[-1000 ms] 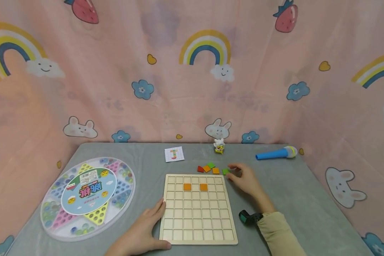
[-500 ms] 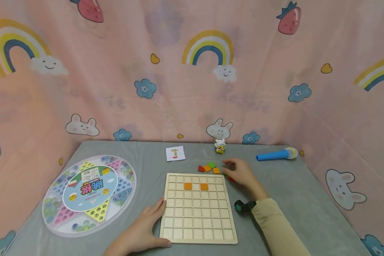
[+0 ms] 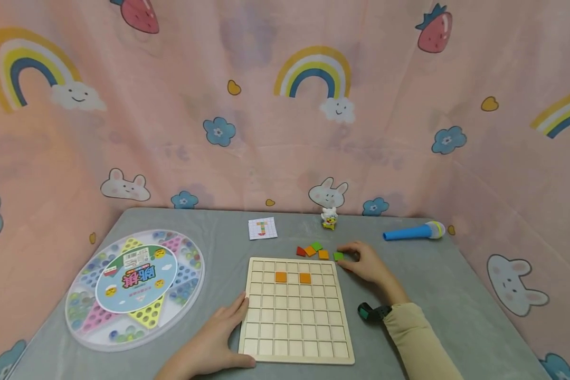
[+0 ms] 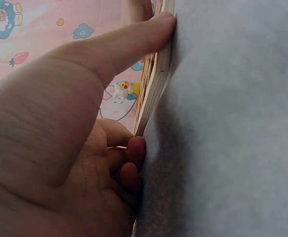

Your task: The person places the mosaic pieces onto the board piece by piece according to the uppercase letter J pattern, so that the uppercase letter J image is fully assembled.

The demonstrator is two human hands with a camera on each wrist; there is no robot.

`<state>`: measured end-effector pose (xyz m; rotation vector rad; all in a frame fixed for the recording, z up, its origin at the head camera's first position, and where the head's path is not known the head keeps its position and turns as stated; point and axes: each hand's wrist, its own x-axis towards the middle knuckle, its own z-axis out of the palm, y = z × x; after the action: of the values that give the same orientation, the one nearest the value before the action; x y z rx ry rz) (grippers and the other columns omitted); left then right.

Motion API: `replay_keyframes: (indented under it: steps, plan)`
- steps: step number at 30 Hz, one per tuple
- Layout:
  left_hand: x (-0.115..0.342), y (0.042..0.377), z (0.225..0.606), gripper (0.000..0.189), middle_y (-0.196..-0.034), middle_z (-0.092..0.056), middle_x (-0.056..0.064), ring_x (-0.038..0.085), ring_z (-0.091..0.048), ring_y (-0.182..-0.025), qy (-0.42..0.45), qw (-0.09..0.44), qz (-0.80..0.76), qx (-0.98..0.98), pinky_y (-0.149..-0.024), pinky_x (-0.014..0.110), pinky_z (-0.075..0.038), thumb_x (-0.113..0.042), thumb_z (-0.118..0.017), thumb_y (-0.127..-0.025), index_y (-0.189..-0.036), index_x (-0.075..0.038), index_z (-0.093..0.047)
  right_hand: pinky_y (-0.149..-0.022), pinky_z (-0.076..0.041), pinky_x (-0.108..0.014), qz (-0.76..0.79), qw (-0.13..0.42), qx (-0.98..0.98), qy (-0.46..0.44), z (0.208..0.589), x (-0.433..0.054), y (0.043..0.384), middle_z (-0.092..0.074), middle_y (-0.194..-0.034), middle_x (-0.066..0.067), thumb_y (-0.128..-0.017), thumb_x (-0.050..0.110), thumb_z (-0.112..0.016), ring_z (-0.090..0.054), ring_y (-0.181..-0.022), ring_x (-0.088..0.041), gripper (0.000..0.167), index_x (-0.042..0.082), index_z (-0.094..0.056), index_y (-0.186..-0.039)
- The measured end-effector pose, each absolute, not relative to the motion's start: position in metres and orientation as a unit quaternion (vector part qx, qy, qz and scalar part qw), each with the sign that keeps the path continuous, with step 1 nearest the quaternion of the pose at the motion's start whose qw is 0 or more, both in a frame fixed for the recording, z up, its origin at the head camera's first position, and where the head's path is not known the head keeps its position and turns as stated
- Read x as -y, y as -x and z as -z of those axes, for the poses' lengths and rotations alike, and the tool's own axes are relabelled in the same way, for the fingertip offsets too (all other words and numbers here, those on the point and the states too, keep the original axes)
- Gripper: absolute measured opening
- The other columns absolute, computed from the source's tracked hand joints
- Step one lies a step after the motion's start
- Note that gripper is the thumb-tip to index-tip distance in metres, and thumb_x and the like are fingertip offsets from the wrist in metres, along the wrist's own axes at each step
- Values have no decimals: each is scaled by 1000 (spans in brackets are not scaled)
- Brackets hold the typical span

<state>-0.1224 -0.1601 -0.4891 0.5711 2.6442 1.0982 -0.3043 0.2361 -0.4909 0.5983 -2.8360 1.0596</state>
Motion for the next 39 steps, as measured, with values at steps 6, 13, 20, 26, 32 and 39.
replay_keyframes:
  steps: [6,13,20,26,32,39]
  plan:
    - [161,123,488,125,-176,-20,14,39,-37,-148,-197,112,-370,-901,-113,61,-41,-55,-94,-73,-165,1,-31,-101,-49,-62,-331,34,924,-190,493,-237,304,-68,-126,-22,-97,12,-78,-61,-120,-43,26,0,-77,-120]
    - [162,123,491,124,-177,-18,14,42,-33,-150,-198,122,-379,-896,-113,64,-39,-55,-93,-75,-166,-1,-28,-97,-52,-59,-305,34,932,-190,490,-234,303,-68,-122,-21,-98,13,-76,-64,-114,-40,25,0,-77,-119]
    - [162,124,492,125,-177,-19,13,40,-35,-149,-199,116,-375,-898,-113,62,-40,-56,-93,-74,-166,-1,-29,-100,-51,-60,-307,30,934,-181,489,-232,302,-68,-124,-22,-100,13,-74,-63,-117,-41,24,-1,-76,-120]
    - [161,123,490,124,-177,-20,14,40,-36,-148,-196,114,-377,-898,-112,62,-41,-54,-94,-74,-165,0,-30,-98,-52,-57,-302,31,938,-165,485,-228,297,-69,-124,-21,-101,16,-73,-64,-114,-38,26,1,-75,-121]
    - [161,120,490,124,-176,-21,15,39,-37,-148,-198,113,-372,-900,-112,61,-41,-54,-94,-74,-165,1,-31,-75,-58,-41,-311,36,935,-164,474,-220,284,-69,-120,-17,-101,17,-74,-67,-91,-23,27,2,-74,-124]
    - [160,122,489,124,-176,-21,15,40,-37,-149,-195,109,-379,-898,-113,64,-40,-53,-95,-73,-165,1,-31,-81,-57,-41,-312,48,925,-210,464,-199,269,-72,-113,-9,-101,17,-75,-66,-99,-24,27,5,-74,-125]
